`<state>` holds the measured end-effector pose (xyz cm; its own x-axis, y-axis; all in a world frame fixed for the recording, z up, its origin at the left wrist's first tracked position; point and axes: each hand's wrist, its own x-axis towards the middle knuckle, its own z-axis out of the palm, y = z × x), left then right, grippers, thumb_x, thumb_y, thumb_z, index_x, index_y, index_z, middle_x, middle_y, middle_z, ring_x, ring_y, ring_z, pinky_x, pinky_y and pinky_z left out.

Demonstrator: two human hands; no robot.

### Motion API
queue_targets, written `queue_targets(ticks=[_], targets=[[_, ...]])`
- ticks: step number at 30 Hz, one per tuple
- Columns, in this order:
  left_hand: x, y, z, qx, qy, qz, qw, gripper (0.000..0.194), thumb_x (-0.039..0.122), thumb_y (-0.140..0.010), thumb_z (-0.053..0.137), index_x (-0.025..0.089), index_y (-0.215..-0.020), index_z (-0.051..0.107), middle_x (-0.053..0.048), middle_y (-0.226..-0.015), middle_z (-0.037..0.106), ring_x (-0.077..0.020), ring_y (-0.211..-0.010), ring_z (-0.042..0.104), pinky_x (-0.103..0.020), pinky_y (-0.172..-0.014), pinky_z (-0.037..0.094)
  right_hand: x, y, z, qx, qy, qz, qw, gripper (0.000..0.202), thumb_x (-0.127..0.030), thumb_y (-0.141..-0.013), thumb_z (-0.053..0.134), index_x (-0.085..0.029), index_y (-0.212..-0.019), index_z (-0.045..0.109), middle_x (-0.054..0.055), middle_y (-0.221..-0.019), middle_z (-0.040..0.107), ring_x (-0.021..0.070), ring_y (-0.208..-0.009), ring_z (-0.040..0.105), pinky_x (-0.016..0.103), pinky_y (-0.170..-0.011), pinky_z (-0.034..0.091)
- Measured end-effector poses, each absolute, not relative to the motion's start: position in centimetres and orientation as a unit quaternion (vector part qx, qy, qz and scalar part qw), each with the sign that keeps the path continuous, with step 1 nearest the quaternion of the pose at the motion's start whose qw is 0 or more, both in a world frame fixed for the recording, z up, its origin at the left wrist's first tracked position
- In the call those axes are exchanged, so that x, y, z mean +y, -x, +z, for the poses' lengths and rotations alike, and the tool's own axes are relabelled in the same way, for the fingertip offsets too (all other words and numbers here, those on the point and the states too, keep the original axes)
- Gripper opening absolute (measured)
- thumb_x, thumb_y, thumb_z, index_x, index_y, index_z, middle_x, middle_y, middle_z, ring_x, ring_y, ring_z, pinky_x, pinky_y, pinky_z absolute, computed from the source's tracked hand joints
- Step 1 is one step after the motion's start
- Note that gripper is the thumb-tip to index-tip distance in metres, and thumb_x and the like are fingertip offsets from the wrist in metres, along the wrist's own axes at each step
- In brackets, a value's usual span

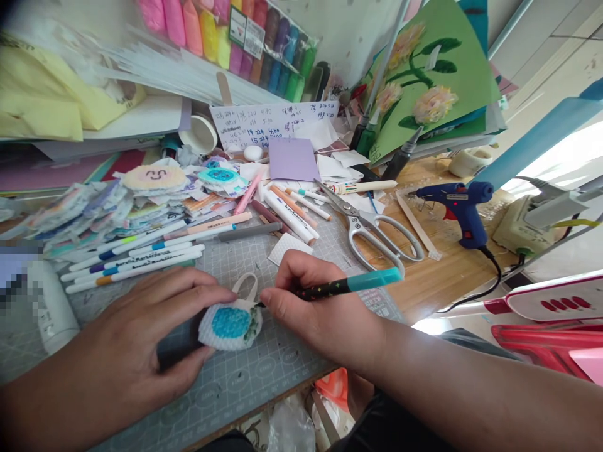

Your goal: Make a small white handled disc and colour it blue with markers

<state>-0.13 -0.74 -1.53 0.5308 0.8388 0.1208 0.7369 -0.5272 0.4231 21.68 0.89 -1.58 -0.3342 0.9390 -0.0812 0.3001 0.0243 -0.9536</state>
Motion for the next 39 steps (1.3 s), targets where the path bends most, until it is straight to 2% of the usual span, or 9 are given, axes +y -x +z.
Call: queue_targets(ticks=[4, 24, 29, 39], targets=[[-0.70, 0.16, -1.51, 0.457, -0.861, 0.149, 0.168, 0.032, 0.015, -0.072, 0.052, 0.027, -0.100, 0.062, -0.003, -0.096, 0.059, -0.0245, -0.090, 0.055, -0.042, -0.080, 0.044, 0.95, -21.64, -1.53, -0.646, 0.478, 0.518, 0.294, 0.025, -0.025, -0.073, 0.059, -0.021, -0.056, 0.041, -0.004, -0.051, 0.048, 0.0096, -0.048, 0.043, 0.023, -0.045, 0.032], [-0.70, 0.02, -1.41, 0.460, -0.860, 0.147, 0.163, 0.032, 0.016, -0.072, 0.051, 0.027, -0.100, 0.062, -0.003, -0.097, 0.060, -0.0243, -0.091, 0.054, -0.041, -0.080, 0.043, 0.95, -21.71, -1.53, -0.649, 0.485, 0.504, 0.299, 0.025, -0.022, -0.072, 0.057, -0.021, -0.054, 0.040, -0.004, -0.050, 0.046, 0.0095, -0.048, 0.042, 0.023, -0.045, 0.032], [-0.73, 0.00, -1.34, 0.461, -0.860, 0.144, 0.166, 0.030, 0.017, -0.073, 0.051, 0.026, -0.099, 0.062, -0.002, -0.096, 0.059, -0.0241, -0.090, 0.054, -0.041, -0.080, 0.043, 1.04, -21.64, -1.79, -0.641, 0.490, 0.484, 0.338, 0.022, -0.027, -0.076, 0.058, -0.021, -0.061, 0.044, -0.002, -0.056, 0.052, 0.0111, -0.052, 0.047, 0.024, -0.049, 0.036], [-0.75, 0.02, -1.44, 0.464, -0.857, 0.151, 0.166, 0.031, 0.017, -0.072, 0.052, 0.028, -0.099, 0.062, -0.002, -0.097, 0.060, -0.0240, -0.090, 0.055, -0.041, -0.080, 0.044, 1.17, -21.63, -1.73, -0.641, 0.488, 0.497, 0.321, 0.025, -0.024, -0.074, 0.059, -0.021, -0.056, 0.041, -0.004, -0.052, 0.050, 0.0099, -0.050, 0.045, 0.023, -0.046, 0.034]])
